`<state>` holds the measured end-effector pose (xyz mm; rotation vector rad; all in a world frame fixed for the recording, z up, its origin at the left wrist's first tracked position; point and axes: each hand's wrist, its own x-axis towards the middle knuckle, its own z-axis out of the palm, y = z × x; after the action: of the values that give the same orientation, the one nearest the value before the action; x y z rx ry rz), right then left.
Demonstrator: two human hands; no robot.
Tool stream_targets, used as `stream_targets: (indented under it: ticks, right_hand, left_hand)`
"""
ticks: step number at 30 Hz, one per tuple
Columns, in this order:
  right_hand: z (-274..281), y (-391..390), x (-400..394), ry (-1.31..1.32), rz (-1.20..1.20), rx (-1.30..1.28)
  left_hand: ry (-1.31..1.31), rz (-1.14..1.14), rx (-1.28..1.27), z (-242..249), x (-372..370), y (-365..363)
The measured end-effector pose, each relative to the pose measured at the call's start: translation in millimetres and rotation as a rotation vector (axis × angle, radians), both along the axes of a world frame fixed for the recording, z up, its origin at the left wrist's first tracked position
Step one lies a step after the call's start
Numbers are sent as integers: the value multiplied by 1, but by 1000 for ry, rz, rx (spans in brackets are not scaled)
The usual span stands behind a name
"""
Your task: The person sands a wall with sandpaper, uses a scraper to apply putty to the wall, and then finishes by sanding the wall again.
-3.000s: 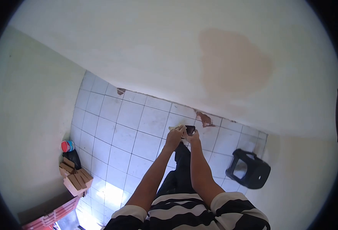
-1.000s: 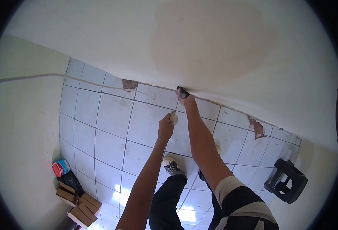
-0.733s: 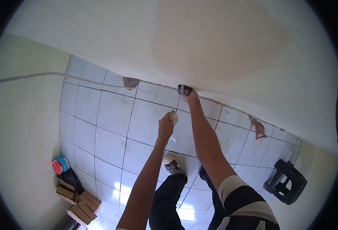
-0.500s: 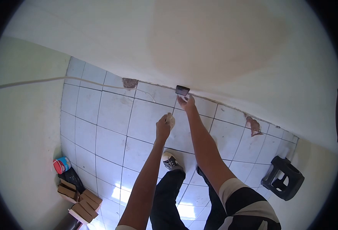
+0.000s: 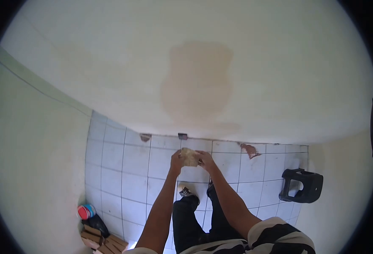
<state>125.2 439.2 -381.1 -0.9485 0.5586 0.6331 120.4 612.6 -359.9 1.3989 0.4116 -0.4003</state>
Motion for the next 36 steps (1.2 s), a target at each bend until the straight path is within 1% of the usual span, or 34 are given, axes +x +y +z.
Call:
stream_targets:
  ticks: [1,2,3,4,5,6,7,8,9,10,12,13,15,16,18,19,20,21,22,23,25,26,28,29,30,32,33,34,36]
  right_hand:
    - [26,-11,3,-27,-27,-3]
    - [50,-24,0,-234,57,-476]
    - [71,-36,-11,-419,150,-953]
    - [104,-45,-17,-555,41,-1030]
    - [134,-55,-19,-685,-64,-1100]
    - [166,-68,-27,-769,-85,-1084]
    - [181,-77,-31,-762,-154,-1109]
    - [222,-88,-42,-682,-159,-1070]
    - [240,-101,-51,-590,-156,-1061]
    - [249,-114,-61,-573,-166,-1062]
    - [259,-134,-72,-448,-272,-772]
    - [262,-145,-79,-436,-287,-781]
    - [264,-164,-98,-466,-473,-461]
    - [278,-177,-112,-471,-514,-472]
    - [302,-198,-136,-311,-598,-324]
    - [301,-215,-147,-314,-649,-339]
    - [301,-234,-159,-382,-570,-261]
    - [301,-251,-169,-452,-486,-188]
    - [303,-269,-176,-465,-533,-203]
    - [305,-286,-183,-450,-559,-253]
    - [313,-320,-207,-456,-581,-358]
    - [320,-338,-218,-467,-616,-371]
    - [325,-383,-239,-305,-567,-601]
    - [327,-403,-248,-354,-643,-635]
    - [332,-425,-258,-367,-673,-653]
    - [338,-469,-280,-223,-666,-929]
    - [356,-487,-290,-145,-701,-1034]
    - [344,-513,-298,-135,-731,-1044]
    - [324,-552,-318,-163,-963,-1018]
  left_hand:
    - [-12,-71,55,27,0,-9]
    - [-28,-97,50,51,-1,-22]
    - [-162,-195,184,80,-5,-35]
    - [-290,-287,318,106,-12,-46]
    - [-282,-300,316,127,-18,-58]
    - [-310,-253,300,143,-24,-75]
    - [-335,-204,284,158,-32,-90]
    - [-273,-205,224,180,-37,-104]
    - [-194,-166,119,213,-44,-118]
    - [-186,-183,121,232,-51,-129]
    - [-37,-145,-111,253,-54,-145]
    - [-30,-164,-116,258,-55,-156]
    - [29,-276,-184,263,-57,-171]
    - [19,-316,-186,266,-62,-183]
    - [-41,-481,-190,271,-63,-212]
    - [-26,-490,-179,284,-66,-231]
    - [-35,-543,-184,283,-69,-252]
    - [-160,-677,-118,270,-68,-271]
    - [-293,-804,-53,273,-67,-293]
    - [-312,-847,-60,276,-70,-317]
    - [-391,-856,61,295,-90,-361]
    - [-411,-888,51,299,-99,-384]
    - [-458,-827,198,296,-114,-438]
    - [-440,-756,153,295,-124,-466]
    - [-465,-779,136,293,-134,-496]
    - [-245,-754,-65,285,-157,-555]
    - [-350,-797,3,295,-167,-584]
    - [-357,-827,-9,297,-177,-613]
    - [-444,-929,-85,294,-200,-659]
